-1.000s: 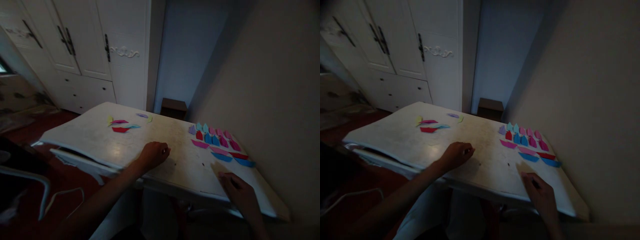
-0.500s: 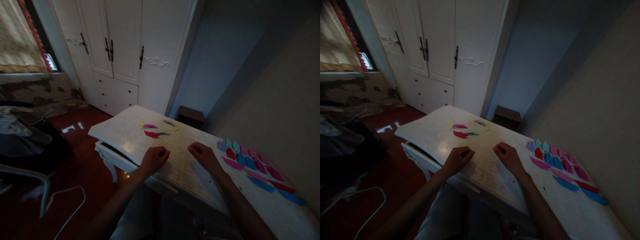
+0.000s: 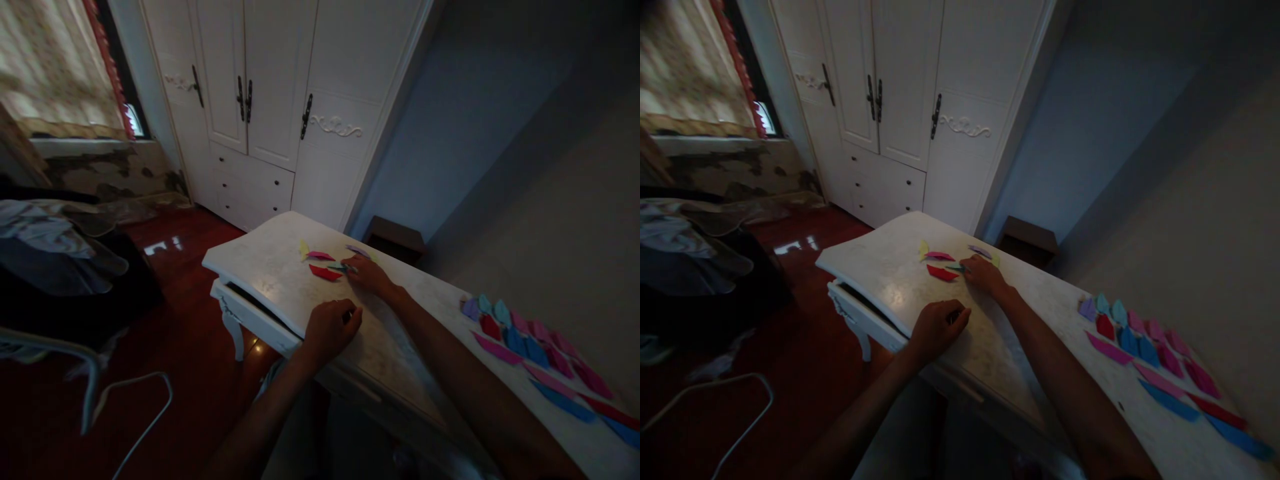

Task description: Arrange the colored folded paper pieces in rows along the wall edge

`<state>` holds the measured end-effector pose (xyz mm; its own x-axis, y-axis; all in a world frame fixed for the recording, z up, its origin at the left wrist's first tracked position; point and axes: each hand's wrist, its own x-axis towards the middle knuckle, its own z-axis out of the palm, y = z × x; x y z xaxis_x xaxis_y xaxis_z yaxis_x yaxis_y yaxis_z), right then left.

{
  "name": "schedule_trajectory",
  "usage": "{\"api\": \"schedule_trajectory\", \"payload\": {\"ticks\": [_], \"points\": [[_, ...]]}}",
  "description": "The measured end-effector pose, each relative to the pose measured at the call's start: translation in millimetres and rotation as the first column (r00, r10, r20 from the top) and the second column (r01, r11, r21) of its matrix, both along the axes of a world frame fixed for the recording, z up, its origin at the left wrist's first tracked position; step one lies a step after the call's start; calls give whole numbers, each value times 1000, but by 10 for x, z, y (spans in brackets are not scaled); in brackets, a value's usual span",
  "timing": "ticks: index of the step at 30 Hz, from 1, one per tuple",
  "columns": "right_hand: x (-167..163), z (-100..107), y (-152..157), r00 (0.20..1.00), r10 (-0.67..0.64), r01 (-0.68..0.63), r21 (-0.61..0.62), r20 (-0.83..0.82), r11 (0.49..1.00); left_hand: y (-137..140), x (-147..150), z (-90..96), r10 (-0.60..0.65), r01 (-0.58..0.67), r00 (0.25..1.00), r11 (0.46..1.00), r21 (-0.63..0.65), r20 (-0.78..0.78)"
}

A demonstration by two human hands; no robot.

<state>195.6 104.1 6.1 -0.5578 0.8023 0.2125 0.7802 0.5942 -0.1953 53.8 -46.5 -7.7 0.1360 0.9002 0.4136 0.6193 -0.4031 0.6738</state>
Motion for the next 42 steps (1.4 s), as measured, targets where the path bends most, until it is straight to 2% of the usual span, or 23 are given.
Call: {"api": "schedule_trajectory", "payload": {"ticks": [4,11,17,20,23,25,28,37,42], "points": [[143,-5,-36,999,-31,31,10,-30,999,0,-1,-1,-1,1,1000,1000,5,-15],[346,15,-172,980,-75,73,-21,-184,997,20,7,-12,5,-5,1000,1000,11,-8],[463,56,-387,927,-133,117,-68,-351,991,28,12,-7,12,-12,999,1000,6,49],[532,63,-544,857,-183,113,-171,-481,979,32,5,-1,10,-9,995,1000,-12,101],[596,77,-720,705,-236,24,-311,-668,950,41,-5,-1,18,-17,993,1000,-6,120],[633,88,-827,616,-263,-15,-345,-742,939,46,-10,-1,18,-19,992,1000,6,122],[691,97,-949,529,-288,-29,-357,-798,934,50,-12,5,19,-20,991,1000,6,132],[892,57,-1058,409,-389,25,-415,-826,909,37,15,55,25,-22,993,999,-24,117],[928,0,-1048,384,-435,43,-455,-814,889,37,20,51,43,-41,994,999,-15,99]]}}
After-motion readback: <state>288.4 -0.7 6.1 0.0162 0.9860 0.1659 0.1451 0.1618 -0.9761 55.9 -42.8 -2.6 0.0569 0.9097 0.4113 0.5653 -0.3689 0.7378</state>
